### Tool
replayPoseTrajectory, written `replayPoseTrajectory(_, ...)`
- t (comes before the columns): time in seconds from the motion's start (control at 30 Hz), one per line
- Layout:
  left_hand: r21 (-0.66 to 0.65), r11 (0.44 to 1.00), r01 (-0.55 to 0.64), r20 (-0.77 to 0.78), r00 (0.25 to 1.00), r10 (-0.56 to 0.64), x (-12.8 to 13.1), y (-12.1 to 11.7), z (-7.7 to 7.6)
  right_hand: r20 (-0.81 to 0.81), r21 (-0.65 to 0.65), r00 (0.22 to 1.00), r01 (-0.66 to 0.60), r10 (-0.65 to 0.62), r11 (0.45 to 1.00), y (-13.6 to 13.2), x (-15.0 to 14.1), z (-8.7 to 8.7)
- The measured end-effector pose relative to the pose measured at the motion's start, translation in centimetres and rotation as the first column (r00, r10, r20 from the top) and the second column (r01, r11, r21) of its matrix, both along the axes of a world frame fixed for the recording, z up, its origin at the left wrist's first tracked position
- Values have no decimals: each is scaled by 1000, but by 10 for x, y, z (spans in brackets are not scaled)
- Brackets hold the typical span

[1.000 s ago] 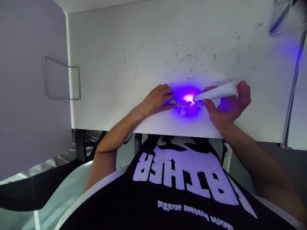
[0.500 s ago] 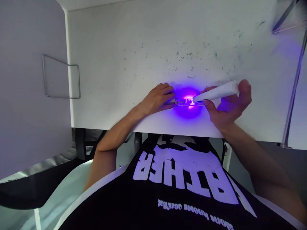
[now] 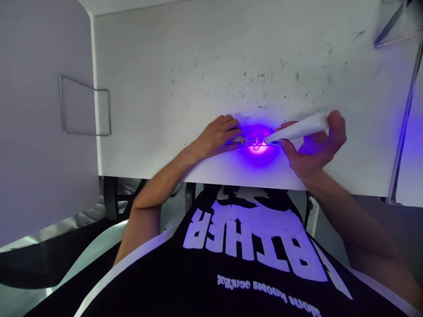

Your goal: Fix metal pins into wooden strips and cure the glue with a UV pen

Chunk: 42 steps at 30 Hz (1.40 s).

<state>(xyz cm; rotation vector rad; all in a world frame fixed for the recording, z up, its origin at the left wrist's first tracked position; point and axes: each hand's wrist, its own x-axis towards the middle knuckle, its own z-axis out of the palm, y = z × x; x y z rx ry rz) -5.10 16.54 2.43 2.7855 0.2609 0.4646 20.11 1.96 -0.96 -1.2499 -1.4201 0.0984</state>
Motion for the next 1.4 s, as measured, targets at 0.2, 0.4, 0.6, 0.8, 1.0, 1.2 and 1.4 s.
replayPoseTrajectory(0.2, 31, 1000, -1, 35, 999, 0, 2, 1, -5, 34, 73, 998, -48, 45, 996, 4, -1, 5)
replayPoseTrajectory(0.4, 30, 1000, -4, 23, 1000, 3, 2, 0, -6, 24, 37, 1000, -6, 6, 999, 6, -1, 5)
replayPoseTrajectory(0.6, 27, 1000, -1, 54, 999, 0, 2, 0, -6, 63, 91, 995, -85, 80, 992, 9, -3, 16)
replayPoseTrajectory(0.8, 46, 999, -1, 81, 997, -3, 2, 0, -3, 63, 138, 991, -122, 114, 983, 12, -2, 15)
replayPoseTrajectory(1.0, 40, 999, 1, 74, 997, -4, 2, 0, -1, 77, 124, 994, -92, 83, 988, 9, -3, 14)
replayPoseTrajectory(1.2, 6, 1000, 2, 13, 1000, -2, 1, -1, 0, 49, 104, 995, -94, 89, 990, 9, -2, 13)
replayPoseTrajectory(1.4, 46, 999, 1, 53, 999, -3, 2, -1, -1, 46, 128, 993, -112, 107, 985, 11, -4, 18)
